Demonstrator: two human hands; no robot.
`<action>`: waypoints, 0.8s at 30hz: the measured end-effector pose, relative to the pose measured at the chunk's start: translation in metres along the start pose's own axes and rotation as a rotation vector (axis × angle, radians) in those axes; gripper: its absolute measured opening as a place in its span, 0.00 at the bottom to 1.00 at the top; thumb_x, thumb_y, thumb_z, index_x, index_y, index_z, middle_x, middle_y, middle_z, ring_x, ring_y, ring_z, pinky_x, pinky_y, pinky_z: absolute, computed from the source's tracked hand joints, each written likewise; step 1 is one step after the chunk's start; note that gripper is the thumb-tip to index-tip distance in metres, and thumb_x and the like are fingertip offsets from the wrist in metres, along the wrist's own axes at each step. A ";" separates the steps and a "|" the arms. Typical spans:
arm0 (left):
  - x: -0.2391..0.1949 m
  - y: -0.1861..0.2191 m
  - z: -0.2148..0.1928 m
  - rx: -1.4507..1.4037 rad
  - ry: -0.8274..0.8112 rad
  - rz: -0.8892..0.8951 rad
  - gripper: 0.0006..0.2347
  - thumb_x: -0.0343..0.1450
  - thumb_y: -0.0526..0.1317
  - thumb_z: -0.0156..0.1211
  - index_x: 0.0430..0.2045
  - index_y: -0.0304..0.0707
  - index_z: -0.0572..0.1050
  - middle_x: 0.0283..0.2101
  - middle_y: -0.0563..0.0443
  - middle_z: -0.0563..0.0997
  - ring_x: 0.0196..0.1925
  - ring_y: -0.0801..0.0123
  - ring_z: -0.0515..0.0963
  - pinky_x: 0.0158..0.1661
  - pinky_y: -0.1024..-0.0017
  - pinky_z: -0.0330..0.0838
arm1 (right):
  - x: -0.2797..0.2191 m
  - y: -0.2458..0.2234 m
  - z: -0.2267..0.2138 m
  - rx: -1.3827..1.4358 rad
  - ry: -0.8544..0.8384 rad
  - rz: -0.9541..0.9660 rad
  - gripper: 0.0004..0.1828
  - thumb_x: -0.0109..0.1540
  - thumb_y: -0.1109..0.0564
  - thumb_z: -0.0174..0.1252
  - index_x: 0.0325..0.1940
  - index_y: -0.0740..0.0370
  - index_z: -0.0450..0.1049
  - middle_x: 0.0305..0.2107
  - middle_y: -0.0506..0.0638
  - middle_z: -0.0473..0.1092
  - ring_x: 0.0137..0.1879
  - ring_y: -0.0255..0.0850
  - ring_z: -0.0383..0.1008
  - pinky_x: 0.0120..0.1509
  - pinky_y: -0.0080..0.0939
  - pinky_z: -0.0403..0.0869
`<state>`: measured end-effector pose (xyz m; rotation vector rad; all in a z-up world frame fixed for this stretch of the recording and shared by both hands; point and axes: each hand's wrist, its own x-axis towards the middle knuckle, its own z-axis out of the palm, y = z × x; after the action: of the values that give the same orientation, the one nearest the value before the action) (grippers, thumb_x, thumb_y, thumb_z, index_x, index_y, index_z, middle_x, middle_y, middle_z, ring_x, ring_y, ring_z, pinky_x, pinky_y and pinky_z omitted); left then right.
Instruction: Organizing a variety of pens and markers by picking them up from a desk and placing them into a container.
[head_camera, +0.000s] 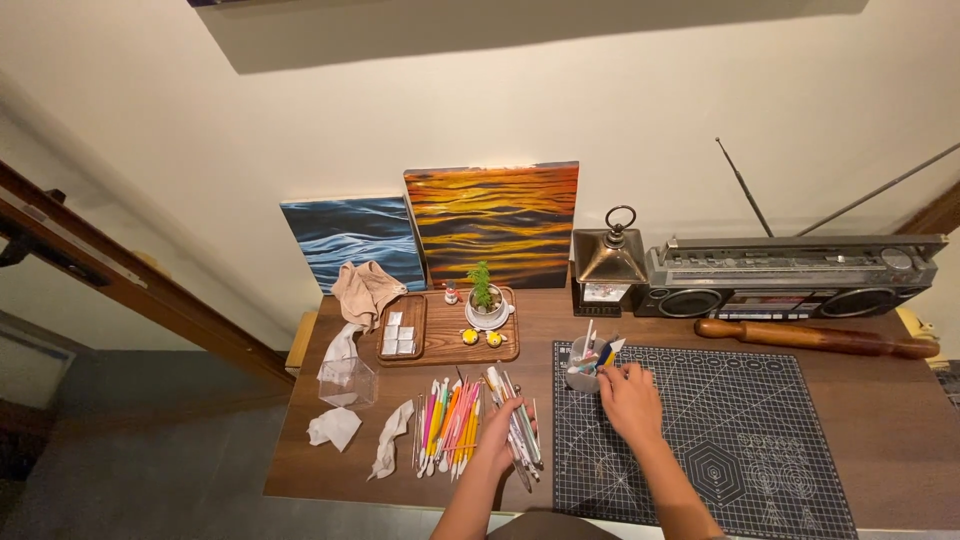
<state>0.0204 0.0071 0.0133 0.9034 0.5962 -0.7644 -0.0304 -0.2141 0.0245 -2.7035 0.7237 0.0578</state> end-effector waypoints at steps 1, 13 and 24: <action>-0.001 0.002 -0.002 0.001 0.000 0.001 0.03 0.70 0.34 0.59 0.32 0.34 0.74 0.24 0.44 0.79 0.20 0.63 0.78 0.23 0.70 0.74 | -0.004 0.003 -0.001 0.001 0.000 0.000 0.22 0.66 0.40 0.41 0.59 0.44 0.70 0.49 0.49 0.67 0.53 0.44 0.66 0.48 0.43 0.75; -0.009 0.035 -0.015 -0.079 0.049 0.098 0.06 0.69 0.34 0.62 0.34 0.31 0.75 0.27 0.41 0.79 0.24 0.61 0.78 0.28 0.67 0.76 | -0.053 -0.002 -0.054 0.114 -0.086 0.043 0.26 0.66 0.39 0.38 0.64 0.50 0.62 0.52 0.47 0.67 0.57 0.39 0.67 0.47 0.45 0.78; -0.017 0.029 0.007 -0.037 -0.063 0.043 0.05 0.70 0.34 0.60 0.34 0.30 0.74 0.26 0.44 0.79 0.24 0.64 0.79 0.29 0.70 0.78 | -0.055 -0.046 -0.018 0.639 -0.346 -0.046 0.20 0.64 0.44 0.47 0.53 0.51 0.77 0.26 0.41 0.74 0.29 0.31 0.67 0.35 0.32 0.65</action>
<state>0.0339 0.0181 0.0428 0.8523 0.5319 -0.7380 -0.0565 -0.1562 0.0630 -2.0273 0.4691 0.2328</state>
